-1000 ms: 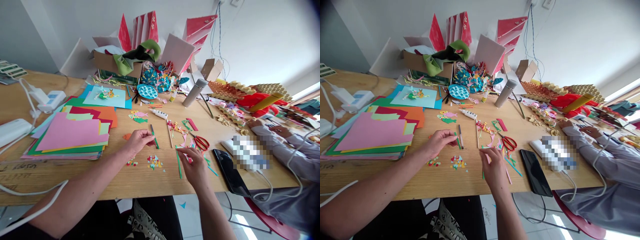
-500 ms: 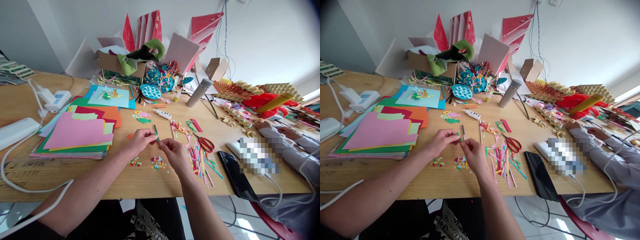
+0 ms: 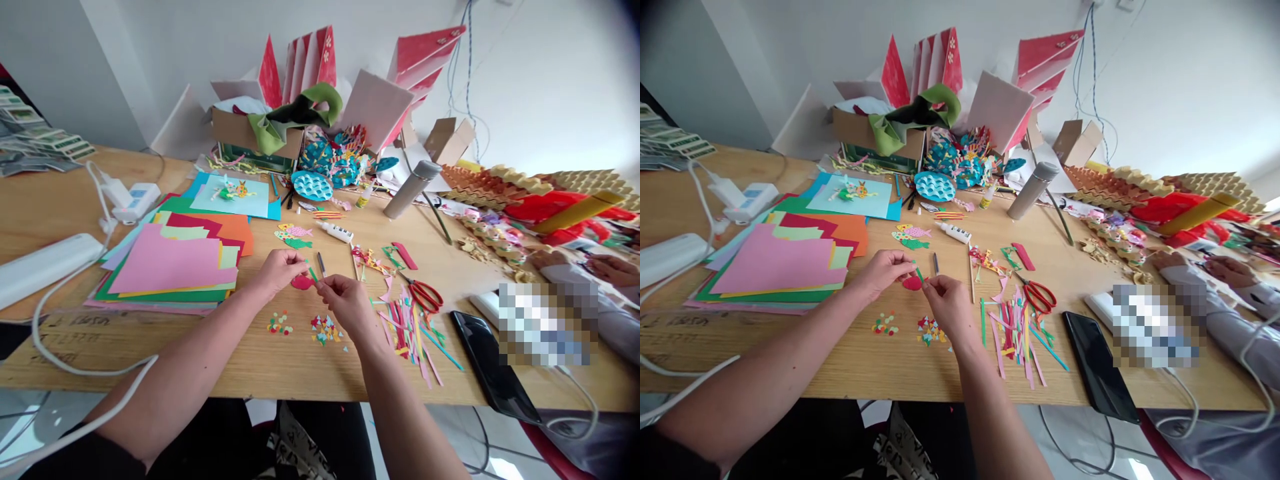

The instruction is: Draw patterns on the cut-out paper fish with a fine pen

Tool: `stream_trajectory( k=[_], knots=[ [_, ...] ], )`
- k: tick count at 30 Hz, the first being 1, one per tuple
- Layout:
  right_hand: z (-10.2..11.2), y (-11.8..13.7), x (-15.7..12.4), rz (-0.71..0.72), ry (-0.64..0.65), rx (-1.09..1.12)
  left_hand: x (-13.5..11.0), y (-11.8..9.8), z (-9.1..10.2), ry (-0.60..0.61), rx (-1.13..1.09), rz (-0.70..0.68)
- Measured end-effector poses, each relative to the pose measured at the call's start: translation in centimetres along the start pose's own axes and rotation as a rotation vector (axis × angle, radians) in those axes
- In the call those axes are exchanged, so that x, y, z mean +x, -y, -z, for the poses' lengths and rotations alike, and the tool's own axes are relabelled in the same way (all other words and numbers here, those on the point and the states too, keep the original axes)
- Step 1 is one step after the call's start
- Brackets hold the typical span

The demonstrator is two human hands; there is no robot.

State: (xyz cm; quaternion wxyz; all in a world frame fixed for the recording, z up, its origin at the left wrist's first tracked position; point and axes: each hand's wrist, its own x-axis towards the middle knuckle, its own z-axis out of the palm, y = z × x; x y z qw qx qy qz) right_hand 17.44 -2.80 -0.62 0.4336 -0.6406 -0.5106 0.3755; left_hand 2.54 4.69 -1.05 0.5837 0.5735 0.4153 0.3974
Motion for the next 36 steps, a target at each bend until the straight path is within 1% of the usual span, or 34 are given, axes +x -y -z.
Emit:
stream_trajectory(
  k=[4,8,11,15,17,22,27,31,36],
  knots=[
    [-0.4,0.0,0.2,-0.069,0.035,0.011,0.7,0.9,0.5,-0.034,0.072,-0.017],
    [-0.7,-0.1,0.2,-0.1,0.035,0.008,1.1,1.5,0.9,-0.051,0.146,-0.044],
    [-0.9,-0.3,0.2,-0.128,0.015,0.078,1.2,1.7,1.1,-0.062,0.205,-0.07],
    [-1.3,-0.5,0.3,-0.114,0.009,0.162,1.3,2.0,1.2,-0.057,0.267,-0.091],
    [-1.3,-0.7,0.4,-0.104,0.014,0.133,1.3,2.2,1.2,-0.045,0.287,-0.093],
    [-1.2,-0.8,0.7,-0.068,-0.034,0.055,1.3,2.0,1.4,0.004,0.311,-0.082],
    [-1.3,-0.6,0.7,-0.121,0.036,0.105,1.2,1.7,1.4,0.034,0.369,-0.076],
    [-1.5,-0.9,0.8,-0.114,0.035,0.08,1.2,1.8,1.3,0.028,0.498,-0.114],
    [-2.1,-2.0,1.1,0.005,-0.005,-0.139,0.9,1.4,1.1,0.002,0.738,-0.2]
  ],
)
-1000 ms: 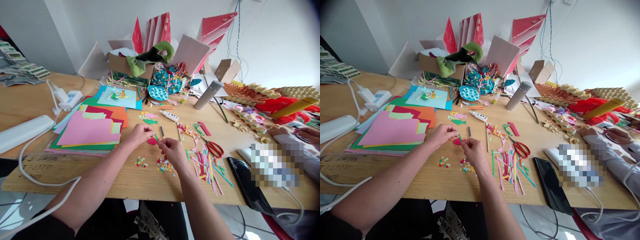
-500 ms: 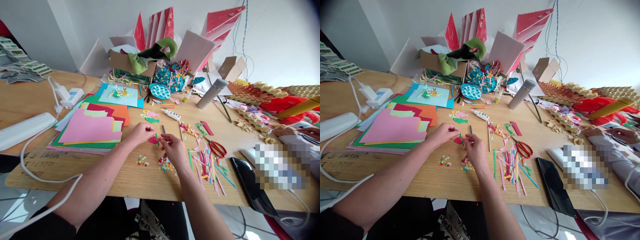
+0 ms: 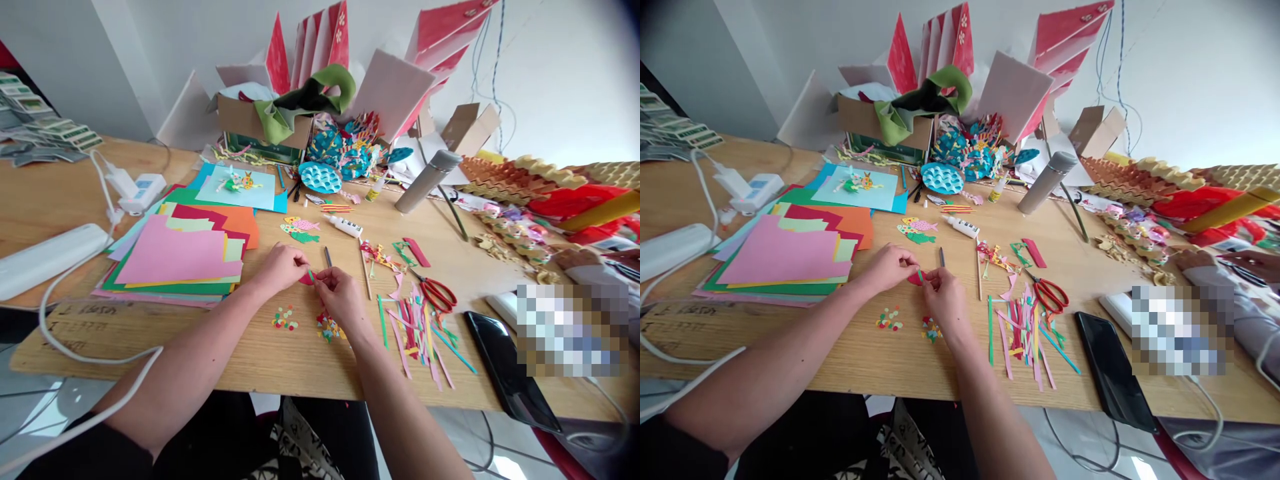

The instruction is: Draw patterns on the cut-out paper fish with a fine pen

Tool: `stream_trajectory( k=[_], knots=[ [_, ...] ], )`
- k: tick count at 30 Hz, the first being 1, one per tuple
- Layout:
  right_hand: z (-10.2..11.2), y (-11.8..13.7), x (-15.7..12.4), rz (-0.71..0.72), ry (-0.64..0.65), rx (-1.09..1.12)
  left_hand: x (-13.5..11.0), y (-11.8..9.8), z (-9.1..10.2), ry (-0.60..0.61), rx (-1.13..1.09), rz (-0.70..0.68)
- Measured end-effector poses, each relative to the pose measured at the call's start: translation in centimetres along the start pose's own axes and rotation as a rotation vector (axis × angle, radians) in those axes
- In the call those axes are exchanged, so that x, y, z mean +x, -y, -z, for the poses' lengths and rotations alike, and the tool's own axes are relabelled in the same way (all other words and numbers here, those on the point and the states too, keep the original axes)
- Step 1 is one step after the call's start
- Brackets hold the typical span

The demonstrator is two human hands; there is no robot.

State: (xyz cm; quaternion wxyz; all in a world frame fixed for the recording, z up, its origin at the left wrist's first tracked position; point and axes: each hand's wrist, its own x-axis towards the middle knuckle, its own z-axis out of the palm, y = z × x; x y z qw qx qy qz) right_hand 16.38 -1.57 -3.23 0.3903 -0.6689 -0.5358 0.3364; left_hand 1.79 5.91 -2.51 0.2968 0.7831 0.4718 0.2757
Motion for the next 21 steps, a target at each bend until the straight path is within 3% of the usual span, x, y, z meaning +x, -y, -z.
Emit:
stream_trajectory(
  k=[9,21],
  knots=[
    [-0.69,-0.01,-0.27,0.106,-0.022,-0.263,-0.4,-0.32,-0.07,0.003,0.281,-0.076],
    [-0.59,0.71,-0.42,0.123,0.03,-0.406,-0.62,-0.69,0.37,0.026,0.347,-0.159]
  ],
)
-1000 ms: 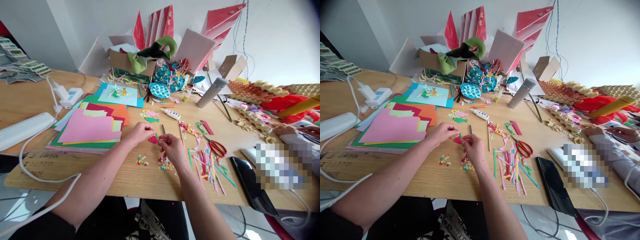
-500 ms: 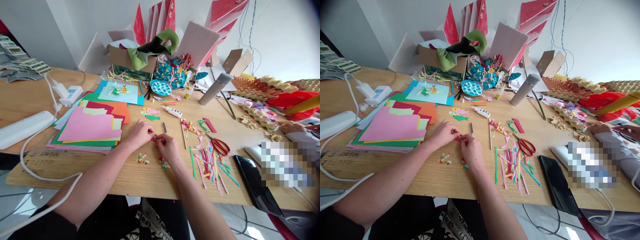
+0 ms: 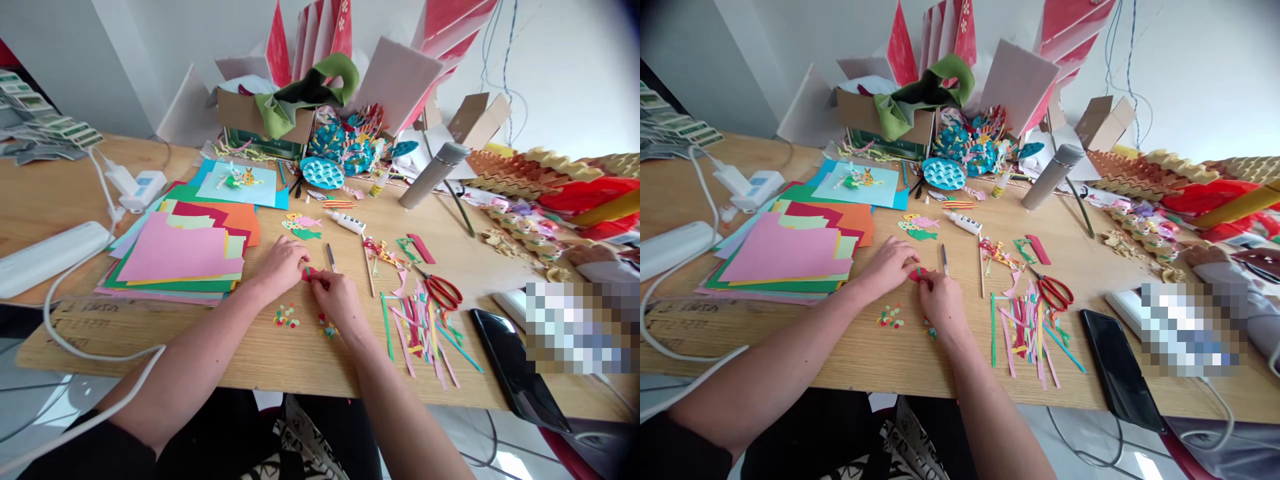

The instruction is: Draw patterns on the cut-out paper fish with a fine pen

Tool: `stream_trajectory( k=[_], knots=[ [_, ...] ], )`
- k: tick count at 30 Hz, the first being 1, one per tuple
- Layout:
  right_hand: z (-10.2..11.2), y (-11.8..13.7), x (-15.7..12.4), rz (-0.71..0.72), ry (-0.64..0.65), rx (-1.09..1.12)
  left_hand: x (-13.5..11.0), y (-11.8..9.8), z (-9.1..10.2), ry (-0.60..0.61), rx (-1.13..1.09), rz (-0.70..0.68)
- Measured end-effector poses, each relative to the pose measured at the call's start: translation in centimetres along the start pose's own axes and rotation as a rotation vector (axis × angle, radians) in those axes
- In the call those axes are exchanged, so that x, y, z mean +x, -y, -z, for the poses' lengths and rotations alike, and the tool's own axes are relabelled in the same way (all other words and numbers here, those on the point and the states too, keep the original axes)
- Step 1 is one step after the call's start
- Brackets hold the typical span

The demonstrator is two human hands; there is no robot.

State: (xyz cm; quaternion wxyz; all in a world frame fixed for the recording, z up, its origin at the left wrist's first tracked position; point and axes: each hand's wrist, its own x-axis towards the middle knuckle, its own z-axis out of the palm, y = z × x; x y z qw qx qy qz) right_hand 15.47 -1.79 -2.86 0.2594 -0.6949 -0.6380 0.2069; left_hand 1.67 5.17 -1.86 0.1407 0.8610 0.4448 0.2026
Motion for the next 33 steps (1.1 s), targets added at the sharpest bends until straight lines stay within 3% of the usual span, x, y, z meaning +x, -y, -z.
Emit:
stream_trajectory(
  k=[11,33],
  knots=[
    [0.11,-0.01,0.17,-0.015,0.025,0.008,-0.47,0.26,0.71,0.084,0.06,-0.131],
    [0.2,-0.4,0.37,-0.013,0.099,0.179,-0.43,0.64,0.45,0.089,0.02,-0.077]
  ],
)
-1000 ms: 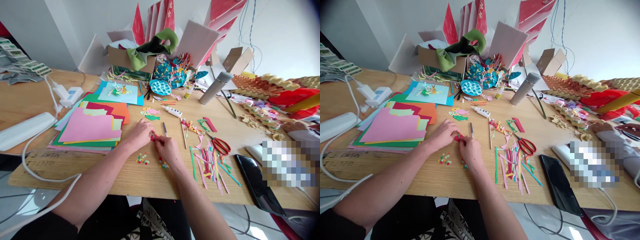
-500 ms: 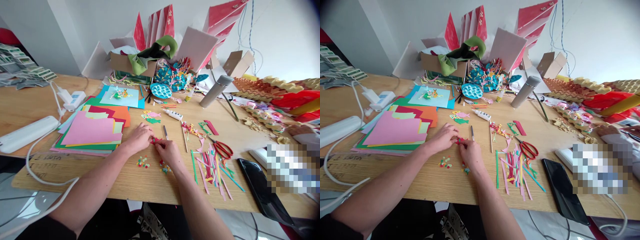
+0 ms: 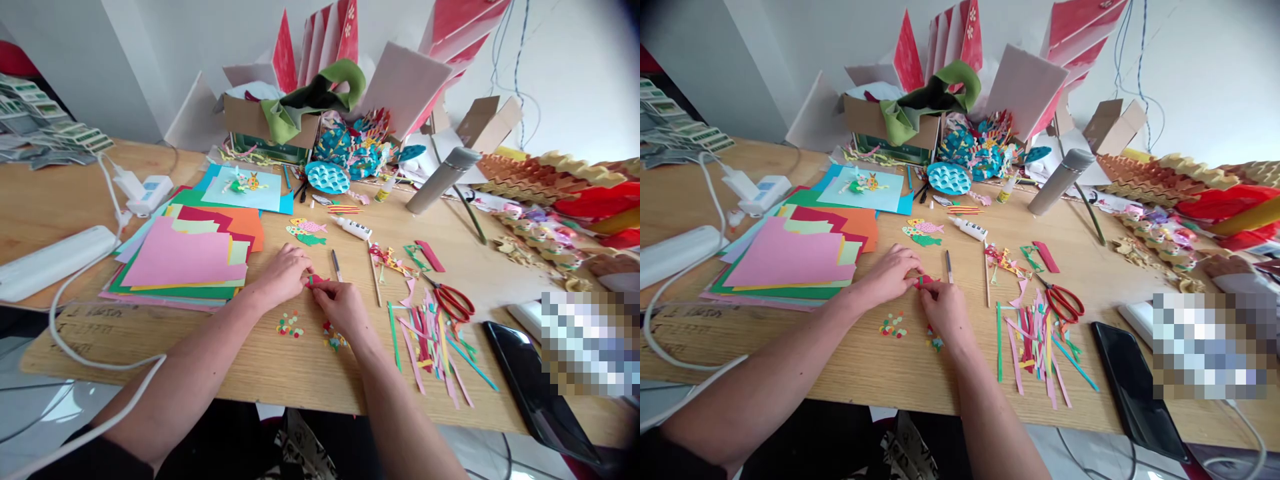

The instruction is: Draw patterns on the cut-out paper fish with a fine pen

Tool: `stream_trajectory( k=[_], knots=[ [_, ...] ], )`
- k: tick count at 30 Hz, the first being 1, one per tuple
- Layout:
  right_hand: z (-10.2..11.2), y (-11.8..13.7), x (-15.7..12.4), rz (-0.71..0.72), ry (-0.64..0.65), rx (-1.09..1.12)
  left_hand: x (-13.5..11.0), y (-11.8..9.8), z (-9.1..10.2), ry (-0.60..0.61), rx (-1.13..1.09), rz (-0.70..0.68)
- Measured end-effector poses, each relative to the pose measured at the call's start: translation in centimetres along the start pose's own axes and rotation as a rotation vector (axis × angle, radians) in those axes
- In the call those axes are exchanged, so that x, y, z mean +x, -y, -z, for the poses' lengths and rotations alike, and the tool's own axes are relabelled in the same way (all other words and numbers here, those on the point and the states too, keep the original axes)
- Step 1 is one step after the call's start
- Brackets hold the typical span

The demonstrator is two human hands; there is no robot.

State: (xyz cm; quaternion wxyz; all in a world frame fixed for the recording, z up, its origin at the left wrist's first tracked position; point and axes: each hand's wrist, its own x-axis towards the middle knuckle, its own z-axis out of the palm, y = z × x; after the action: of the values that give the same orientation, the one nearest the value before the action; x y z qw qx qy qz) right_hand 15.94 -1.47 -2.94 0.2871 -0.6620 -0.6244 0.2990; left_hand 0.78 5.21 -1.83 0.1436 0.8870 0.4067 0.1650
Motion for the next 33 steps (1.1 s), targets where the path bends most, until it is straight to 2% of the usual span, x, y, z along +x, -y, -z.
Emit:
stream_trajectory(
  k=[14,20,33],
  knots=[
    [-0.2,0.1,-0.1,-0.015,-0.009,0.03,0.1,0.4,-0.3,-0.007,-0.008,-0.017],
    [-0.4,0.4,-0.4,-0.008,-0.046,-0.037,0.4,1.2,-0.6,-0.017,-0.032,-0.049],
    [0.5,1.3,-0.1,0.004,-0.012,-0.166,0.8,2.4,-1.1,-0.012,-0.044,-0.099]
  ],
)
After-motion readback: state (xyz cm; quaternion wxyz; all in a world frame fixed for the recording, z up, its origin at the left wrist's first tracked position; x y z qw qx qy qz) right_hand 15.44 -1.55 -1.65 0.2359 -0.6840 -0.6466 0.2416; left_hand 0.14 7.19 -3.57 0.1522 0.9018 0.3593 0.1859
